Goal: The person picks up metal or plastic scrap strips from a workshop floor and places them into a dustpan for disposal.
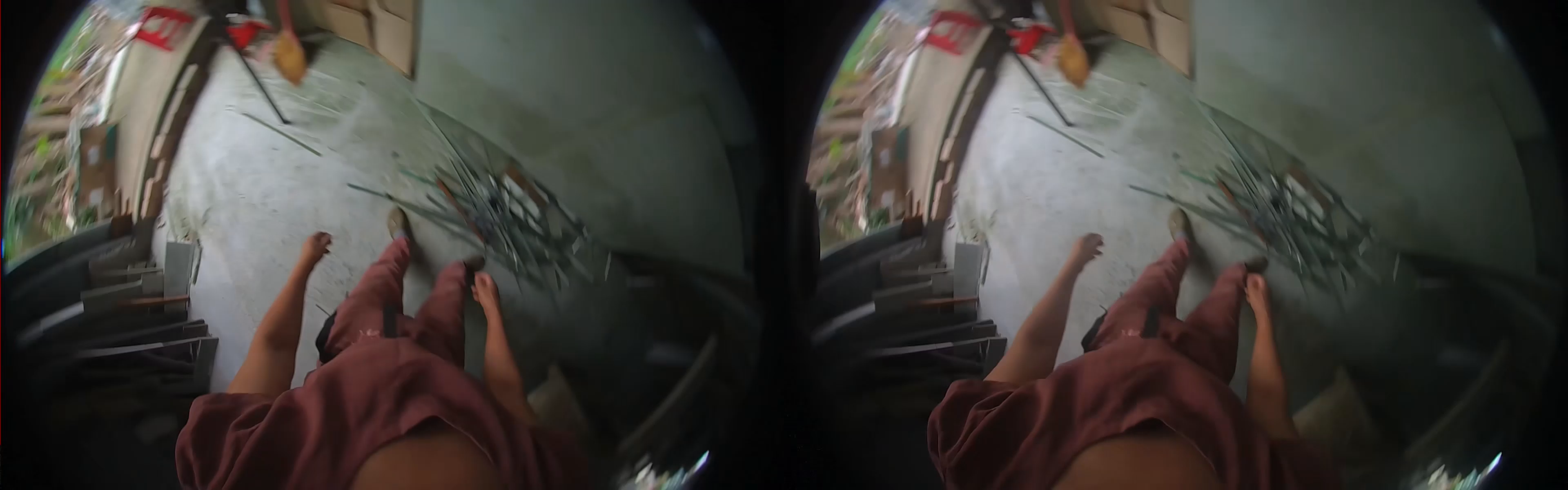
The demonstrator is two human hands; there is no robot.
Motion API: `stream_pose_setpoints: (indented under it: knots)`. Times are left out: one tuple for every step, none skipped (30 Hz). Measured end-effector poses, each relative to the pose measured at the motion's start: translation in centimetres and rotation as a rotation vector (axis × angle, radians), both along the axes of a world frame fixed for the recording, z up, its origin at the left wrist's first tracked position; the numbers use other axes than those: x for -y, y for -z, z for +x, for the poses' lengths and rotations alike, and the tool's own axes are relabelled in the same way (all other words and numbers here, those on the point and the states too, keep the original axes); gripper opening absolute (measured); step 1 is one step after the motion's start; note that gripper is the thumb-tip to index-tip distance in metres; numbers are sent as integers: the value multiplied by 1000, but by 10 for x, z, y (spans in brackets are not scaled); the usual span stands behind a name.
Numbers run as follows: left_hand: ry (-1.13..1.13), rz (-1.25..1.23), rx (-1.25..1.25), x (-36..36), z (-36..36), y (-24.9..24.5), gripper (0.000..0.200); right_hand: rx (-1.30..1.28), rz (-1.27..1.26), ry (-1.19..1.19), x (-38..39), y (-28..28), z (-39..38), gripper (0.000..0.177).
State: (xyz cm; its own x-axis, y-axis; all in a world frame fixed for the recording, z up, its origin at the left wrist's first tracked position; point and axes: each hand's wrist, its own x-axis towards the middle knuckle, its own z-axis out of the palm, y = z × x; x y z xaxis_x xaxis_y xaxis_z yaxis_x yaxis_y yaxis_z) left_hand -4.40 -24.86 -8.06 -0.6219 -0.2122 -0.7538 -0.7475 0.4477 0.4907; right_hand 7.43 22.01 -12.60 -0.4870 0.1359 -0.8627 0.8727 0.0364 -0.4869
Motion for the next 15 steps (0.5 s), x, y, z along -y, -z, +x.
stream_pose_setpoints:
  knots:
    - [-14,33,50,-12,-12,6,36,-30,-33,62,-5,15,8,33]
    - [-53,31,73,-29,-22,15,37,-21,16,-22,-13,22,7,29]
    - [-48,49,117,-46,-31,25,38,-44,114,-149,-22,57,19,26]
    - [-55,70,124,-65,-35,38,38,-31,143,-168,-30,72,23,25]
    - [-30,95,166,-96,-23,55,38,-14,175,-205,-49,73,38,25]
    - [29,123,195,-113,-19,73,37,9,176,-194,-57,83,45,25]
    - [76,146,217,-129,-14,91,37,22,197,-188,-63,96,48,25]
    - [186,146,286,-145,-9,111,37,35,214,-187,-69,111,50,25]
    - [287,149,289,-164,-1,128,37,56,205,-190,-74,120,57,25]
    - [341,191,252,-185,6,143,36,52,217,-193,-82,129,64,26]
    - [397,165,206,-208,12,160,32,43,231,-197,-91,141,67,27]
    - [416,193,208,-224,22,185,31,59,224,-199,-99,152,68,27]
    - [415,191,221,-238,24,205,31,118,208,-193,-105,164,64,28]
    - [514,197,197,-252,27,226,33,177,193,-190,-111,178,59,29]
    - [611,203,175,-264,31,246,35,189,184,-195,-118,199,61,29]
